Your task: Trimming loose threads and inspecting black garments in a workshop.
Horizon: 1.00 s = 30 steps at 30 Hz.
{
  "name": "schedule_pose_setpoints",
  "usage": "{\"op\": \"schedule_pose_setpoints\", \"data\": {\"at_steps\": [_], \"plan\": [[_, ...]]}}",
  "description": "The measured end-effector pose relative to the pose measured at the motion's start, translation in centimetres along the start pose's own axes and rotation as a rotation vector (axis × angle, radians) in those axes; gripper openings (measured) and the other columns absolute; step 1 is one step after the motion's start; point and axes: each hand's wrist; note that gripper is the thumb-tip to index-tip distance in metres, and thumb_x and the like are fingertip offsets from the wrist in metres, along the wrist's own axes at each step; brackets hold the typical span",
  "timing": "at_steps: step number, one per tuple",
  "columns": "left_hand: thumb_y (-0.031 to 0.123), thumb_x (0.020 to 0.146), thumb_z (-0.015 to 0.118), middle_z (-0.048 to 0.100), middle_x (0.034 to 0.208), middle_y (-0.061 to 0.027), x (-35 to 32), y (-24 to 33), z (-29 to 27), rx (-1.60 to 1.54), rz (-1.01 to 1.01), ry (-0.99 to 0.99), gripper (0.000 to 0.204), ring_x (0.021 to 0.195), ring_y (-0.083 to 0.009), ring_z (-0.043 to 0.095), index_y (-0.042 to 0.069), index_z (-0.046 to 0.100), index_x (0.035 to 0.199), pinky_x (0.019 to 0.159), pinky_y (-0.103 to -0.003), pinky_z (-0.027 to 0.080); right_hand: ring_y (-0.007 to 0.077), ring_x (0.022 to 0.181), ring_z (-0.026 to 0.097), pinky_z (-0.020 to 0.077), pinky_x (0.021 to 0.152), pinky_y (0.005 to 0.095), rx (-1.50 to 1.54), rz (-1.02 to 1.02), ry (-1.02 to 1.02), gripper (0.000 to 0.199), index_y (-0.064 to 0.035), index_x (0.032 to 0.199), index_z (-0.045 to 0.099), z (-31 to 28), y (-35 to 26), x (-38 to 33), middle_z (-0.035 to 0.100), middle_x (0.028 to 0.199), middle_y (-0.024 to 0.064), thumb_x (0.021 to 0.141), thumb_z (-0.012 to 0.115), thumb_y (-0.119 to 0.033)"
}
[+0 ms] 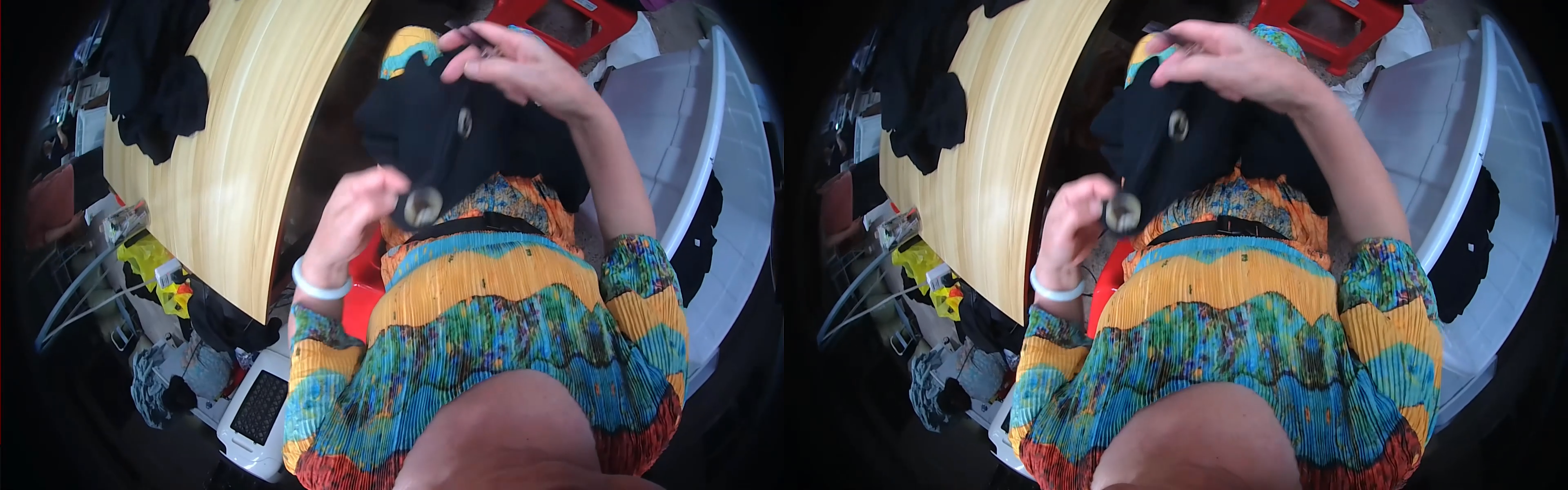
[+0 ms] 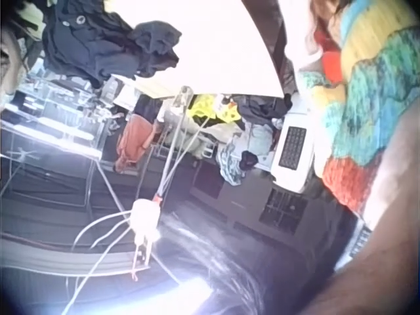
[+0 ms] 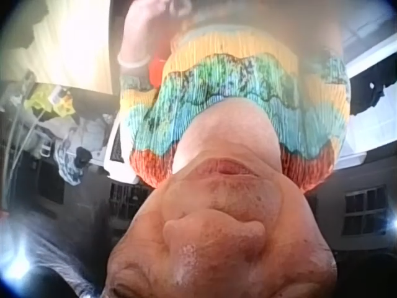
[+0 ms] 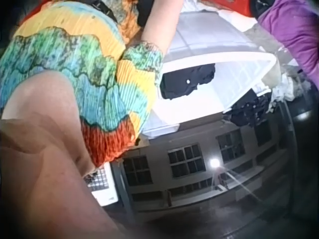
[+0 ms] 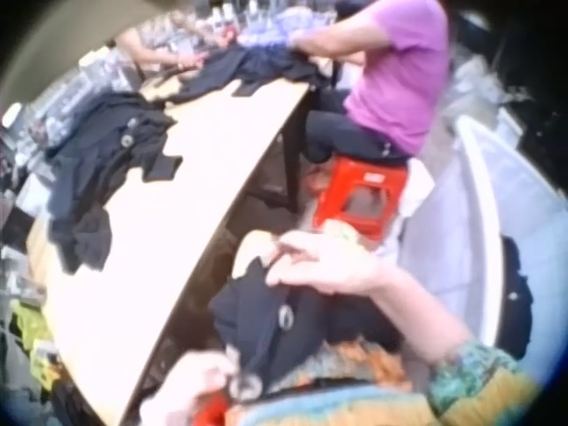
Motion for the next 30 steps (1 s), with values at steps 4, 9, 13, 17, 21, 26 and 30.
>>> {"op": "schedule_pose_setpoints", "data": {"at_steps": [4, 9, 13, 17, 21, 26, 30], "plan": [[0.011, 0.073, 0.048, 0.052, 0.065, 0.0011, -2.4, -1.7, -4.6, 0.368, -0.347, -0.079, 0.016, 0.063, -0.0056, 0.046, -0.001, 0.057, 0.077, 0.061, -0.021, 0.039, 0.0122, 0.091, 0.054, 0.0414, 0.079, 0.0242, -0.496, 0.034, 0.337, 0.035, 0.0001, 0.106, 0.051, -7.5, 6.0, -0.4, 0.059, 0.093, 0.0065, 0.082, 0.052, -0.024], [0.011, 0.074, 0.047, 0.053, 0.057, -0.0146, -4.0, -6.5, -8.5, 1.114, -0.459, 0.149, 0.016, 0.058, -0.0258, 0.056, -0.001, 0.054, 0.069, 0.056, -0.034, 0.043, 0.0228, 0.084, 0.058, 0.0431, 0.076, 0.0305, -0.680, 0.188, 0.389, 0.051, -0.0018, 0.098, 0.058, -9.4, 11.7, 1.9, 0.059, 0.090, 0.0131, 0.072, 0.057, -0.045], [0.007, 0.073, 0.048, 0.052, 0.099, -0.0193, -2.4, -5.6, -6.9, 1.389, -0.065, 0.302, 0.022, 0.087, -0.0345, 0.053, 0.000, 0.054, 0.093, 0.075, -0.037, 0.044, 0.0102, 0.059, 0.049, 0.0381, 0.046, 0.0228, -0.372, 0.533, 0.281, 0.065, -0.0009, 0.109, 0.049, -7.1, 9.8, 3.1, 0.053, 0.077, 0.0045, 0.074, 0.051, -0.055], [0.011, 0.073, 0.057, 0.046, 0.110, -0.0197, 3.0, -2.3, -2.1, 1.165, 0.465, 0.434, 0.034, 0.102, -0.0342, 0.046, -0.001, 0.048, 0.104, 0.086, -0.036, 0.039, 0.0080, 0.040, 0.034, 0.0254, 0.036, 0.0222, -0.190, 0.497, 0.260, 0.056, -0.0041, 0.106, 0.050, -4.6, 11.1, 1.7, 0.048, 0.063, 0.0017, 0.069, 0.061, -0.044], [0.027, 0.061, 0.074, 0.027, 0.128, -0.0249, 7.2, -1.4, 0.1, 1.083, 0.348, 0.190, 0.094, 0.122, -0.0322, 0.027, -0.005, 0.017, 0.128, 0.100, -0.034, 0.024, 0.0069, 0.058, 0.056, 0.0407, 0.043, 0.0176, 0.444, 0.339, 0.350, 0.023, -0.0041, 0.091, 0.055, -3.3, 7.2, -0.5, 0.059, 0.076, 0.0013, 0.072, 0.061, -0.016], [0.029, 0.053, 0.079, 0.030, 0.128, -0.0200, 10.3, -0.8, 3.4, 0.871, 0.462, -0.159, 0.100, 0.120, -0.0311, 0.029, -0.002, 0.022, 0.128, 0.100, -0.036, 0.024, 0.0153, 0.086, 0.056, 0.0436, 0.080, 0.0267, 0.691, -0.005, 0.131, 0.041, 0.0016, 0.105, 0.049, 0.9, -2.3, -1.9, 0.058, 0.095, 0.0077, 0.065, 0.060, 0.000], [0.018, 0.066, 0.071, 0.043, 0.120, -0.0118, 9.1, -0.9, 4.5, 0.613, 0.500, -0.199, 0.069, 0.110, -0.0224, 0.042, 0.000, 0.035, 0.122, 0.094, -0.032, 0.033, 0.0097, 0.086, 0.052, 0.0415, 0.080, 0.0235, 0.504, 0.025, 0.070, 0.041, 0.0012, 0.107, 0.049, 1.7, -6.7, -1.1, 0.055, 0.097, 0.0038, 0.069, 0.064, -0.006]]}}
Point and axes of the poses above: each hand's wrist, its own x-axis towards the middle knuckle, its own z-axis out of the palm, y = z × x
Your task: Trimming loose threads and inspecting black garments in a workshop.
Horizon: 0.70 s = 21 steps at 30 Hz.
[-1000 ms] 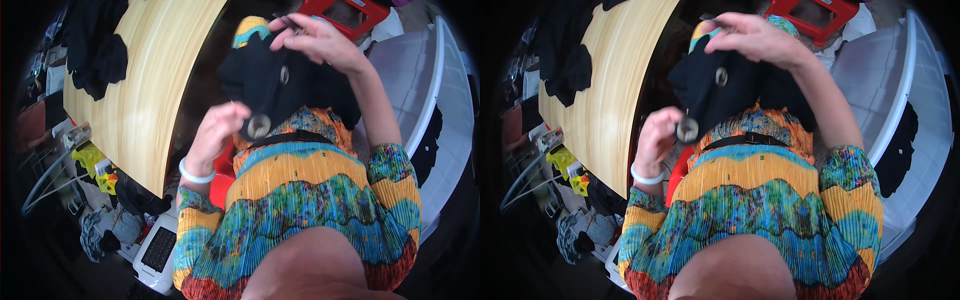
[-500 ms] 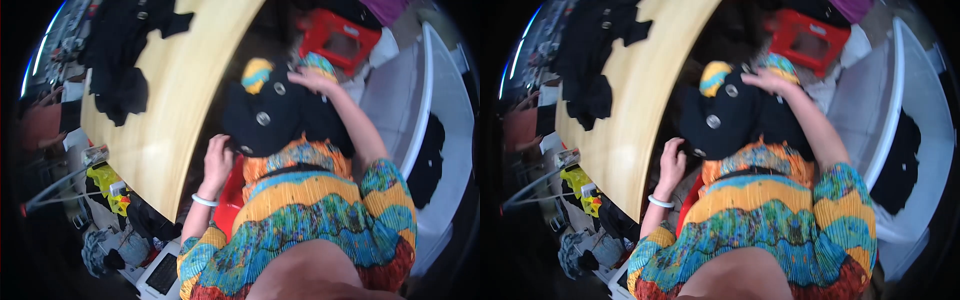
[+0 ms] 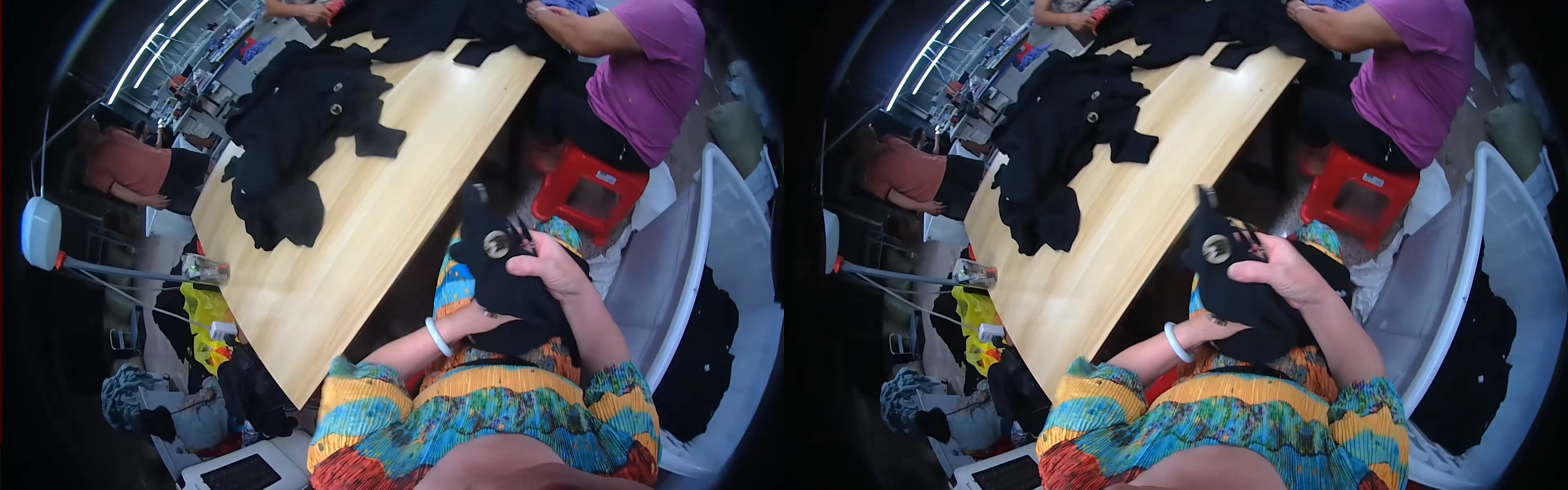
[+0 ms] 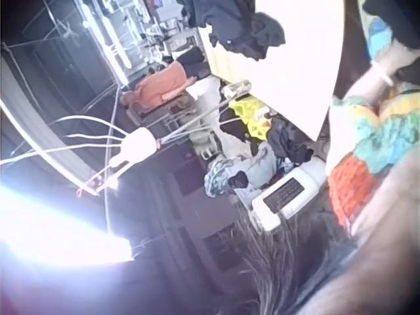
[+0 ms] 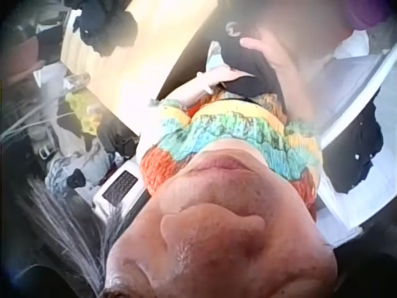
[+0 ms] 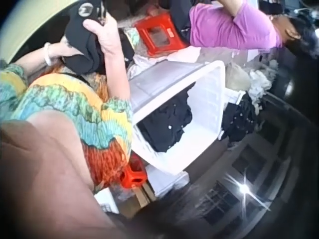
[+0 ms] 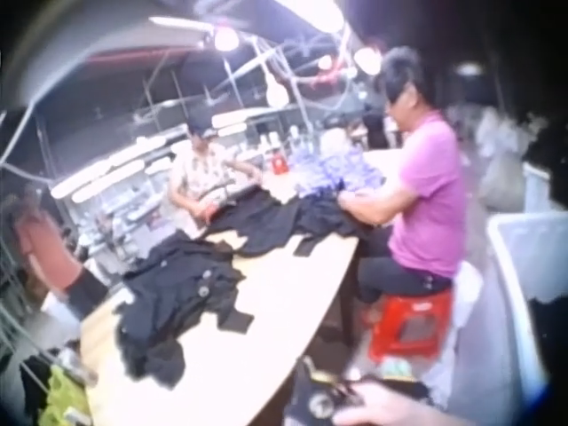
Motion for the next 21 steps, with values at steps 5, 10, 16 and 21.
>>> {"op": "schedule_pose_setpoints", "data": {"at_steps": [5, 10, 16, 21], "plan": [[0.008, 0.070, 0.065, 0.050, 0.115, -0.0101, 1.6, 4.0, -0.7, -0.197, -0.571, 0.136, 0.057, 0.103, -0.0160, 0.048, -0.001, 0.040, 0.120, 0.088, -0.027, 0.038, -0.0012, 0.034, 0.026, 0.0218, 0.031, 0.0144, 0.009, 0.001, 0.344, 0.034, -0.0005, 0.114, 0.044, -4.0, -1.6, -1.5, 0.045, 0.064, -0.0051, 0.084, 0.049, -0.016], [0.007, 0.071, 0.062, 0.057, 0.104, -0.0094, 4.1, 10.2, -4.1, -0.844, -0.484, 0.043, 0.044, 0.092, -0.0176, 0.055, -0.001, 0.048, 0.112, 0.083, -0.029, 0.043, -0.0020, 0.037, 0.031, 0.0262, 0.034, 0.0124, -0.144, -0.148, 0.445, 0.031, 0.0026, 0.115, 0.042, -9.3, -2.4, -3.5, 0.062, 0.081, 0.0076, 0.088, 0.042, -0.013], [0.016, 0.074, 0.059, 0.061, 0.090, -0.0055, 10.2, 16.6, -13.3, -0.447, -0.467, 0.308, 0.024, 0.080, -0.0137, 0.057, 0.003, 0.060, 0.094, 0.077, -0.025, 0.044, -0.0015, 0.038, 0.031, 0.0264, 0.034, 0.0130, -0.102, -0.155, 0.496, 0.028, 0.0017, 0.112, 0.043, -12.6, -2.3, -3.8, 0.062, 0.080, 0.0088, 0.087, 0.042, -0.012], [0.035, 0.074, 0.060, 0.059, 0.095, -0.0120, 20.8, 27.0, -26.3, -0.073, -0.010, 0.501, 0.046, 0.082, -0.0185, 0.060, 0.000, 0.054, 0.103, 0.071, -0.026, 0.049, -0.0008, 0.037, 0.029, 0.0256, 0.033, 0.0137, -0.010, -0.188, 0.506, 0.030, 0.0015, 0.112, 0.042, -12.9, -3.1, -3.9, 0.061, 0.079, 0.0095, 0.088, 0.041, -0.015]]}}
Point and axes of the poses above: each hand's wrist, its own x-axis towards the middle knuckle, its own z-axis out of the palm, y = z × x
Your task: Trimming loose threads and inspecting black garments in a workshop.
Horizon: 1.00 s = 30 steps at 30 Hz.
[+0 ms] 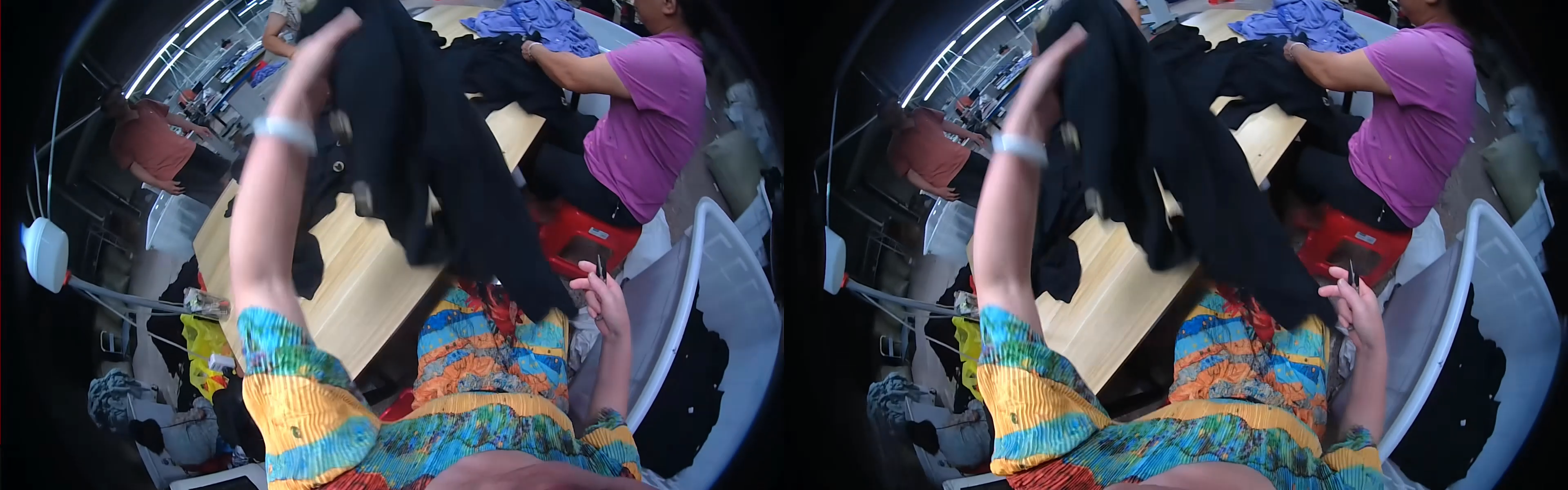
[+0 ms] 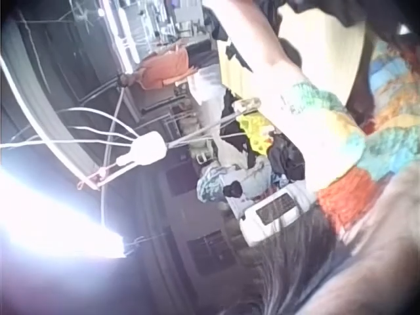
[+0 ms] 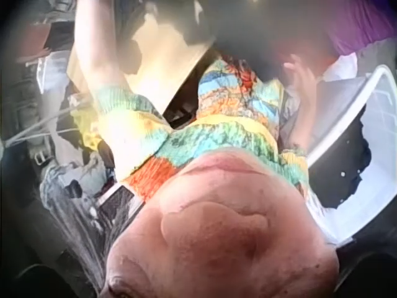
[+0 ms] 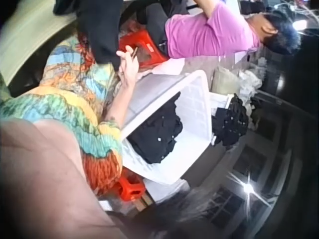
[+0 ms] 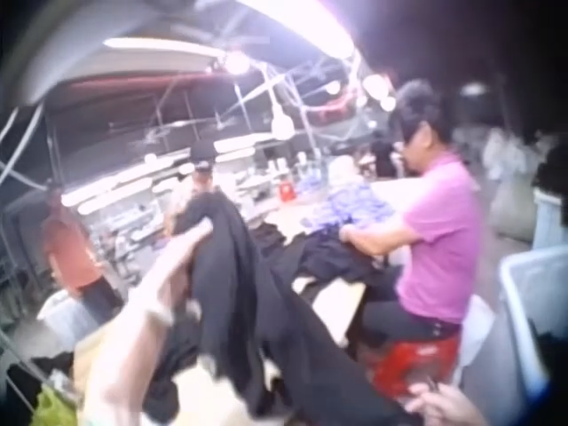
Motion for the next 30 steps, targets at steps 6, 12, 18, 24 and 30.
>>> {"op": "schedule_pose_setpoints", "data": {"at_steps": [6, 12, 18, 24, 30], "plan": [[0.040, 0.065, 0.065, 0.053, 0.094, -0.0253, 8.6, -5.8, 3.4, 0.670, 0.589, 0.421, 0.061, 0.093, -0.0323, 0.052, -0.012, 0.049, 0.092, 0.077, -0.037, 0.044, -0.0006, 0.038, 0.030, 0.0271, 0.034, 0.0140, -0.002, 0.065, -0.066, 0.027, -0.0009, 0.109, 0.047, 2.1, 1.4, 1.2, 0.060, 0.076, 0.0079, 0.086, 0.044, -0.016], [0.024, 0.062, 0.069, 0.029, 0.125, -0.0278, -14.2, -24.6, 3.8, 1.249, 0.414, -0.624, 0.067, 0.117, -0.0405, 0.030, 0.001, 0.042, 0.118, 0.097, -0.041, 0.028, -0.0002, 0.037, 0.031, 0.0225, 0.035, 0.0134, -0.257, 0.150, -0.118, 0.022, -0.0018, 0.103, 0.050, 6.0, 5.3, 3.8, 0.060, 0.072, 0.0043, 0.085, 0.047, -0.014], [0.031, 0.070, 0.065, 0.024, 0.128, -0.0293, -31.3, -26.9, -1.9, 1.149, 0.024, 0.271, 0.068, 0.118, -0.0437, 0.025, 0.003, 0.032, 0.123, 0.097, -0.045, 0.025, 0.0119, 0.059, 0.053, 0.0435, 0.055, 0.0240, -0.757, -0.201, 0.062, 0.022, 0.0024, 0.095, 0.051, -4.1, 19.3, 11.1, 0.057, 0.080, 0.0065, 0.086, 0.045, -0.017], [0.032, 0.076, 0.058, 0.027, 0.126, -0.0309, -44.9, -26.7, -5.5, 1.017, -0.456, 0.766, 0.070, 0.120, -0.0410, 0.024, -0.003, 0.024, 0.126, 0.099, -0.041, 0.024, 0.0147, 0.058, 0.053, 0.0428, 0.057, 0.0269, -1.022, -0.381, -0.091, 0.023, 0.0010, 0.094, 0.051, -4.2, 22.2, 10.6, 0.057, 0.077, 0.0088, 0.087, 0.043, -0.019], [0.023, 0.072, 0.059, 0.047, 0.110, -0.0264, -51.5, -13.9, -14.8, 1.317, -0.418, 1.276, 0.063, 0.101, -0.0381, 0.047, -0.005, 0.031, 0.121, 0.086, -0.040, 0.038, 0.0225, 0.071, 0.054, 0.0416, 0.064, 0.0318, -0.976, -0.137, -0.055, 0.030, 0.0034, 0.093, 0.051, -5.4, 20.4, 9.8, 0.056, 0.080, 0.0144, 0.088, 0.042, -0.024]]}}
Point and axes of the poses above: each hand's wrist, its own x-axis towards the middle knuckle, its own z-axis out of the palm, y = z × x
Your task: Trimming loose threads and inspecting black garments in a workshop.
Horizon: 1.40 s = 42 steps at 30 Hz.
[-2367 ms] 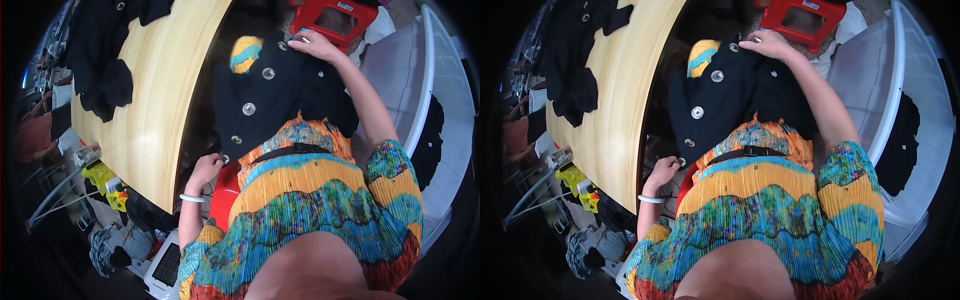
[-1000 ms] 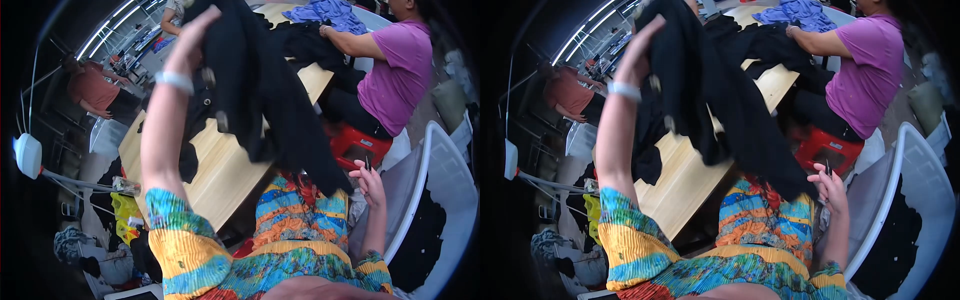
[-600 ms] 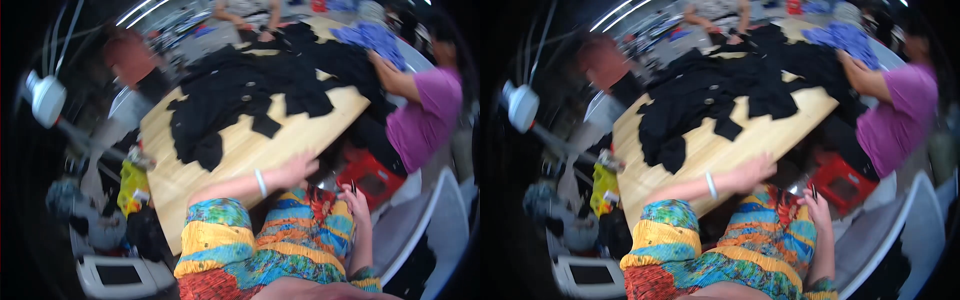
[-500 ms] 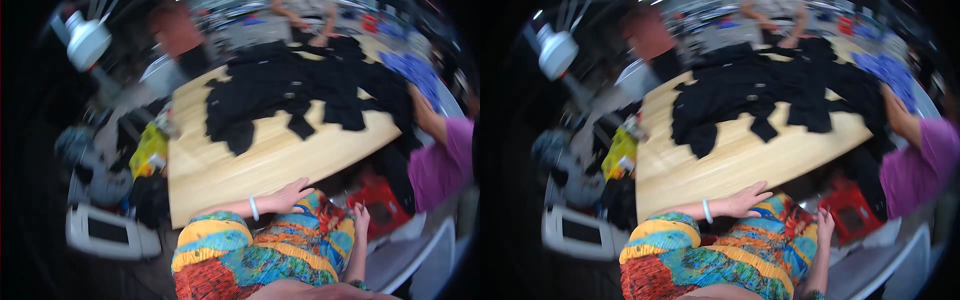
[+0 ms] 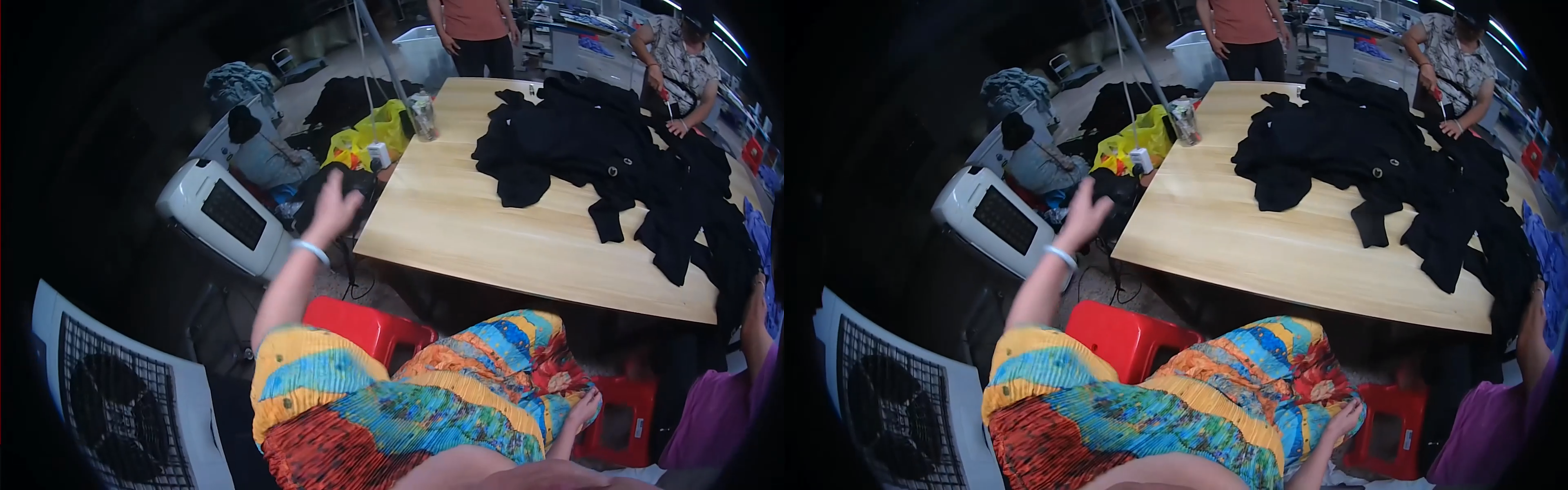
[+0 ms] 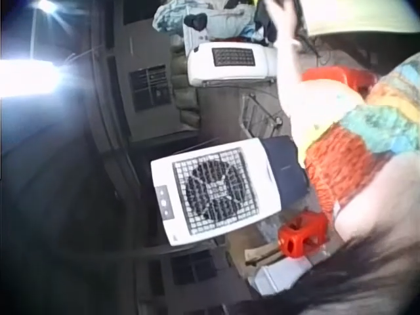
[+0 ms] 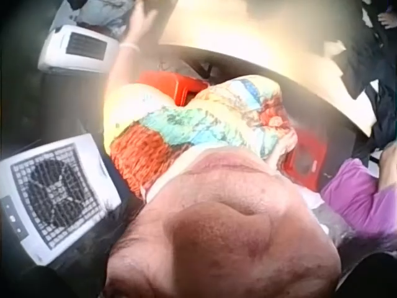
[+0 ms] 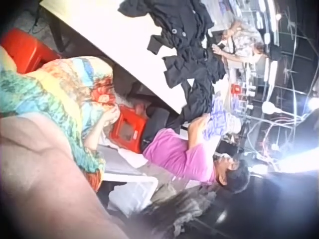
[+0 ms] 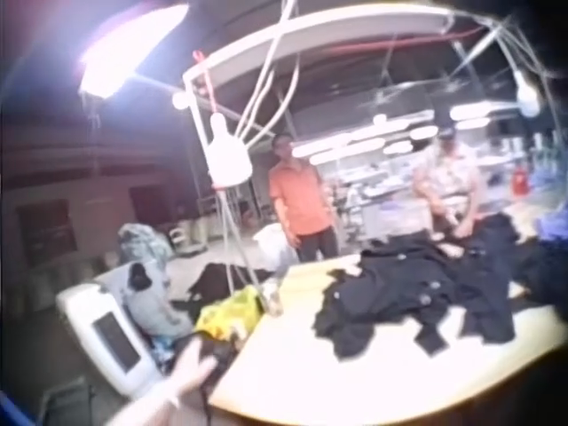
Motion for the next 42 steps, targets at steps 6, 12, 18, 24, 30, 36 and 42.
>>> {"op": "schedule_pose_setpoints", "data": {"at_steps": [6, 12, 18, 24, 30, 36, 42], "plan": [[0.026, 0.075, 0.060, 0.051, 0.069, -0.0066, 11.5, -10.8, -18.6, -0.426, -0.502, 0.360, 0.063, 0.048, -0.0104, 0.047, -0.001, 0.031, 0.124, 0.039, -0.021, 0.039, 0.0166, 0.059, 0.052, 0.0415, 0.057, 0.0292, 0.100, -0.128, 0.212, 0.026, 0.0025, 0.090, 0.053, 0.5, 2.6, 0.6, 0.056, 0.074, 0.0104, 0.087, 0.044, -0.021], [0.024, 0.077, 0.058, 0.050, 0.067, -0.0068, 15.9, -10.1, -21.8, -0.139, -0.691, 0.561, 0.046, 0.046, -0.0129, 0.047, -0.002, 0.041, 0.111, 0.037, -0.023, 0.037, 0.0183, 0.067, 0.055, 0.0431, 0.061, 0.0289, 0.070, -0.073, 0.241, 0.032, 0.0055, 0.103, 0.048, 0.5, 3.4, 0.2, 0.058, 0.084, 0.0122, 0.088, 0.043, -0.021], [0.024, 0.073, 0.062, 0.044, 0.049, -0.0031, 17.6, -11.2, -20.6, -0.237, -0.270, 0.557, 0.022, 0.037, -0.0130, 0.043, 0.005, 0.051, 0.067, 0.032, -0.028, 0.035, 0.0176, 0.068, 0.056, 0.0443, 0.060, 0.0288, 0.088, -0.049, 0.256, 0.024, 0.0017, 0.096, 0.049, -0.1, 4.3, 0.2, 0.058, 0.083, 0.0120, 0.087, 0.043, -0.020], [0.020, 0.075, 0.058, 0.048, 0.065, -0.0090, 18.9, -7.9, -19.5, -0.248, -0.653, 0.332, 0.046, 0.040, -0.0150, 0.044, 0.002, 0.033, 0.110, 0.032, -0.023, 0.034, 0.0188, 0.067, 0.057, 0.0450, 0.059, 0.0303, 0.260, 0.000, 0.344, 0.020, 0.0013, 0.090, 0.049, 0.0, 3.9, 0.3, 0.058, 0.079, 0.0126, 0.086, 0.045, -0.018], [0.019, 0.074, 0.059, 0.049, 0.064, -0.0093, 18.3, -6.2, -17.8, -0.195, -0.629, 0.346, 0.055, 0.041, -0.0157, 0.046, 0.002, 0.030, 0.117, 0.032, -0.025, 0.036, 0.0217, 0.067, 0.058, 0.0452, 0.060, 0.0311, 0.204, 0.026, 0.291, 0.023, 0.0018, 0.089, 0.051, -0.3, 1.8, 0.6, 0.059, 0.077, 0.0148, 0.086, 0.046, -0.020], [0.015, 0.073, 0.057, 0.038, 0.045, -0.0027, 19.2, -11.8, -19.3, -0.222, -0.379, 0.473, 0.015, 0.030, -0.0152, 0.037, 0.007, 0.046, 0.080, 0.027, -0.029, 0.031, 0.0246, 0.069, 0.057, 0.0449, 0.061, 0.0322, 0.067, -0.054, 0.288, 0.029, 0.0023, 0.094, 0.050, 0.8, 2.5, 0.4, 0.057, 0.076, 0.0152, 0.087, 0.043, -0.025], [-0.006, 0.070, 0.049, 0.052, 0.068, -0.0121, 15.9, -4.5, -21.6, -0.302, -0.700, 0.312, 0.069, 0.042, -0.0147, 0.047, 0.013, 0.017, 0.128, 0.033, -0.025, 0.034, 0.0207, 0.069, 0.057, 0.0453, 0.060, 0.0287, 0.073, -0.018, 0.232, 0.033, 0.0077, 0.099, 0.048, 0.2, 5.1, 0.3, 0.057, 0.084, 0.0153, 0.087, 0.044, -0.023]]}}
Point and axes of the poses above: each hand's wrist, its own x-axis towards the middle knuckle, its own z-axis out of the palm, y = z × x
